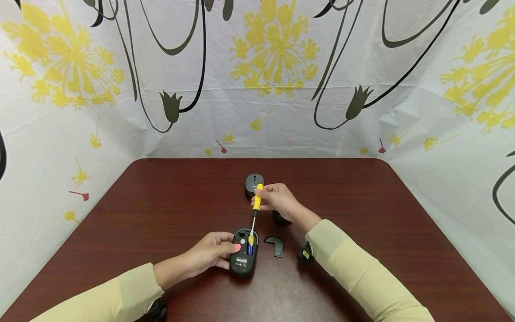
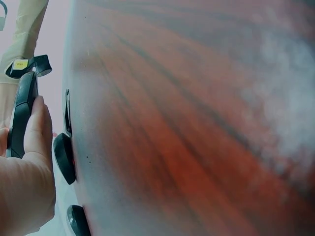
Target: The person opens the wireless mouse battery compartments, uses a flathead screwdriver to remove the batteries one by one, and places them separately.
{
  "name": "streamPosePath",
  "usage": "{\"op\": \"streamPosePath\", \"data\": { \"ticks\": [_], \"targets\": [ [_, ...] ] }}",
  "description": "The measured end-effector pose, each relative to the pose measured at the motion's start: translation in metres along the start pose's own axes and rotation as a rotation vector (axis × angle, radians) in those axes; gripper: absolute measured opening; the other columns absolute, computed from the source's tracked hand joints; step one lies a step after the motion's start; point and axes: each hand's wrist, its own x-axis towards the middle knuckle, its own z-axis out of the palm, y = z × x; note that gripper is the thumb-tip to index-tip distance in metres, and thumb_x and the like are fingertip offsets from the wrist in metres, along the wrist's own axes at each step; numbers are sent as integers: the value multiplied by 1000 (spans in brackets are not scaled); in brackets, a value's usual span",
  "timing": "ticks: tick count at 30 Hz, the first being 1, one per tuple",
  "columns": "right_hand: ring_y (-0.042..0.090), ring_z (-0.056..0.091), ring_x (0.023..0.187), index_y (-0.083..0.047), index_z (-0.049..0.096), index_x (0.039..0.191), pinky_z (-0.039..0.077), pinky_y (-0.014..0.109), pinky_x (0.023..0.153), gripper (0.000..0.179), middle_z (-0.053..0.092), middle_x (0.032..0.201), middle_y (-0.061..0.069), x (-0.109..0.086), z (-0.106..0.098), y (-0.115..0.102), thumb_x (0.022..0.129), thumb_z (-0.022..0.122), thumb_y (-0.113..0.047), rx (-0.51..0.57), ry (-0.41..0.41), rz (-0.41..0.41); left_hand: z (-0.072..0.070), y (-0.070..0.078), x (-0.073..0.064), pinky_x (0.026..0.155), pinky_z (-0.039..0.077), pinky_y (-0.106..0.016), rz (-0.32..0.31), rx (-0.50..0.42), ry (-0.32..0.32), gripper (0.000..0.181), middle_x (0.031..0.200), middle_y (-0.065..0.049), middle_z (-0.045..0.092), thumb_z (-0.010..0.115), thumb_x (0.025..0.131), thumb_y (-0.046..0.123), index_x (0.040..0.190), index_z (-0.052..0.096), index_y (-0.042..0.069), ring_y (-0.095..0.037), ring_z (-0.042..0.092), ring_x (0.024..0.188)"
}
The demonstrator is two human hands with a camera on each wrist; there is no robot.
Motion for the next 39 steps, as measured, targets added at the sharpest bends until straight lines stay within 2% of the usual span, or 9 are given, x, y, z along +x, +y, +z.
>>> {"op": "streamPosePath", "data": {
  "ticks": [13, 16, 20, 25, 34, 39],
  "targets": [
    [20, 69, 88, 17, 50, 126, 57, 29, 77, 40, 61, 115, 31, 5, 3, 7, 102, 52, -15, 54, -2, 59, -1, -1, -1, 71, 59, -40, 7, -10, -7, 35, 105, -22, 68, 62, 94, 8, 121, 55, -13, -26, 68, 89],
    [20, 70, 87, 17, 50, 125, 57, 29, 76, 39, 66, 106, 27, 6, 3, 10, 102, 52, -13, 71, 1, 72, 0, 0, -1, 71, 59, -39, 4, -11, -9, 35, 105, -22, 68, 62, 94, 8, 121, 55, -13, -26, 68, 89],
    [19, 70, 84, 18, 50, 124, 57, 29, 74, 38, 70, 94, 15, 5, 4, 13, 102, 53, -13, 77, -6, 74, -2, 0, 0, 73, 59, -39, 2, -20, -13, 35, 104, -21, 68, 61, 95, 9, 121, 54, -14, -25, 68, 89],
    [19, 69, 85, 19, 48, 125, 57, 31, 76, 41, 69, 98, 18, 2, 14, 13, 101, 53, -14, 48, -68, 76, -10, 0, 2, 76, 58, -40, -2, -29, 29, 36, 102, -17, 68, 59, 97, 13, 120, 53, -14, -24, 67, 89],
    [21, 69, 89, 13, 55, 121, 57, 34, 79, 35, 65, 110, 28, -3, 14, 4, 101, 54, -15, 50, -36, 47, -13, 2, 4, 77, 58, -40, -1, -30, 4, 38, 103, -18, 67, 60, 97, 15, 120, 54, -14, -25, 68, 91],
    [22, 69, 92, 13, 53, 124, 56, 34, 81, 38, 67, 105, 21, -6, 8, -4, 101, 54, -17, 62, -2, -7, -11, 4, 4, 77, 58, -41, 6, -37, -7, 37, 103, -18, 67, 59, 97, 14, 121, 53, -14, -25, 67, 91]
  ]
}}
